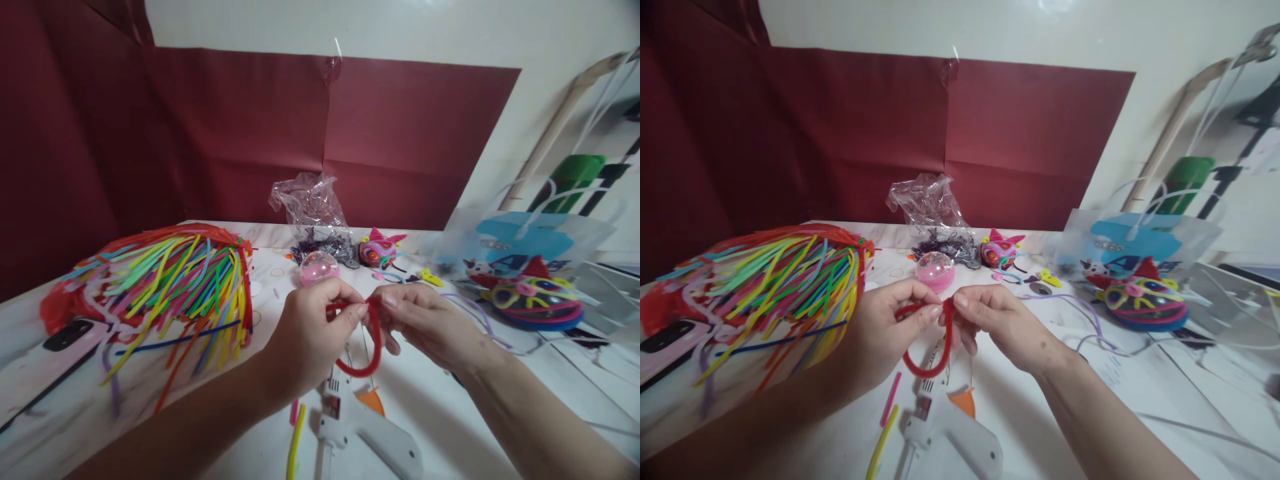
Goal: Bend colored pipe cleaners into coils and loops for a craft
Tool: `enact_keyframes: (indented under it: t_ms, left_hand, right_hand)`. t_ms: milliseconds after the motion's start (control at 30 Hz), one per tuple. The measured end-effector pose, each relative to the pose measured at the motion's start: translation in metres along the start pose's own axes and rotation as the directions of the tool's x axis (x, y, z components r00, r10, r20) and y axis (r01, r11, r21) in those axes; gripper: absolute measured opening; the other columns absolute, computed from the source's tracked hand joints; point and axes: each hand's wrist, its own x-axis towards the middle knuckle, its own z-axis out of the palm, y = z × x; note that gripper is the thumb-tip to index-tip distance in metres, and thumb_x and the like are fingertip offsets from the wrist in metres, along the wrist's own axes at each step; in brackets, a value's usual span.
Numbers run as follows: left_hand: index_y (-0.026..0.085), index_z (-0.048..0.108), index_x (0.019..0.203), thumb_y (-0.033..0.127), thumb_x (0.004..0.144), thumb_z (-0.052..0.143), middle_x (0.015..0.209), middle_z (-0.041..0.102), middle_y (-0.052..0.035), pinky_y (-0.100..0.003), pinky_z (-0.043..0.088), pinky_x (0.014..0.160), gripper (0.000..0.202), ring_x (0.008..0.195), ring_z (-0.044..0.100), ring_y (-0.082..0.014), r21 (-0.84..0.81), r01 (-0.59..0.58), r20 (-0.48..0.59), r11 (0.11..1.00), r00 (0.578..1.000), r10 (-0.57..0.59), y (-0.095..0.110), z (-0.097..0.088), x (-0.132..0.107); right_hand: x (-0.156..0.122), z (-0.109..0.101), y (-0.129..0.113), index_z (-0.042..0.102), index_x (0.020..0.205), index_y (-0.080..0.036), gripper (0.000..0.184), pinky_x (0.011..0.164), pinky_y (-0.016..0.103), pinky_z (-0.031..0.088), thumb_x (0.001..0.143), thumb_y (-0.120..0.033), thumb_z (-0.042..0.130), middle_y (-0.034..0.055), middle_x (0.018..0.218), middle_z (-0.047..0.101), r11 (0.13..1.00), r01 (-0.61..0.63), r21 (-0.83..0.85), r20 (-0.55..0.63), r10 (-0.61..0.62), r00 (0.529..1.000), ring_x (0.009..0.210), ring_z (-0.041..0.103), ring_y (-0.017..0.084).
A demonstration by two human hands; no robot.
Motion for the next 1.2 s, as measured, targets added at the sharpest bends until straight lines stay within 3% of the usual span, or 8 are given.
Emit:
enact_keyframes:
  t_ms: [300,533,867,1033,1200]
  left_hand:
    - [0.018,0.061,0.074,0.019,0.079,0.054,0.068,0.061,-0.001,-0.022,0.042,0.06,0.009,0.061,0.055,-0.0116,0.267,-0.27,-0.021,0.925,0.958,0.286,-0.0046,0.0007,-0.0047]
    - [0.016,0.059,0.072,0.012,0.076,0.056,0.066,0.061,0.0,-0.02,0.042,0.056,0.006,0.059,0.055,-0.0101,0.347,-0.343,-0.05,0.873,0.923,0.382,-0.0067,0.0032,-0.0033]
    - [0.014,0.059,0.069,0.008,0.072,0.058,0.062,0.062,0.0018,-0.015,0.043,0.052,0.006,0.056,0.056,-0.0073,0.268,-0.271,-0.071,0.924,0.951,0.3,-0.0032,0.0061,-0.0043]
    - [0.013,0.058,0.068,0.008,0.073,0.056,0.059,0.06,0.003,-0.012,0.04,0.046,0.008,0.051,0.053,-0.0047,0.19,-0.227,-0.102,0.955,0.963,0.249,0.0009,0.0045,-0.0033]
    - [0.013,0.058,0.069,0.01,0.074,0.056,0.063,0.061,0.0006,-0.017,0.044,0.053,0.006,0.058,0.057,-0.0083,0.29,-0.258,-0.131,0.922,0.943,0.305,-0.0016,0.0032,-0.0027]
  right_hand:
    - [0.0019,0.0064,0.0011,0.058,0.059,-0.011,0.03,0.038,0.018,0.026,0.071,-0.037,0.067,-0.0005,0.043,0.054,0.943,-0.131,0.305,0.014,0.133,0.991,0.035,0.042,0.006]
    - [0.0021,0.0062,0.0029,0.056,0.056,-0.012,0.027,0.036,0.017,0.021,0.066,-0.032,0.072,-0.0022,0.042,0.052,0.954,-0.113,0.276,-0.054,0.132,0.99,0.034,0.037,0.003]
    - [-0.0027,0.0035,0.0071,0.06,0.058,-0.012,0.027,0.04,0.017,0.026,0.07,-0.034,0.069,-0.0023,0.047,0.051,0.994,-0.021,0.104,-0.1,0.031,0.994,0.041,0.039,0.004]
    - [-0.0018,0.0009,0.005,0.06,0.061,-0.012,0.034,0.039,0.019,0.027,0.078,-0.041,0.06,-0.0013,0.046,0.052,0.996,-0.001,0.095,-0.016,0.002,1.0,0.038,0.04,0.005]
    - [0.0008,-0.0005,0.0022,0.06,0.062,-0.012,0.033,0.039,0.021,0.027,0.081,-0.039,0.056,0.0002,0.049,0.054,0.991,0.003,0.132,-0.012,-0.001,1.0,0.038,0.042,0.006]
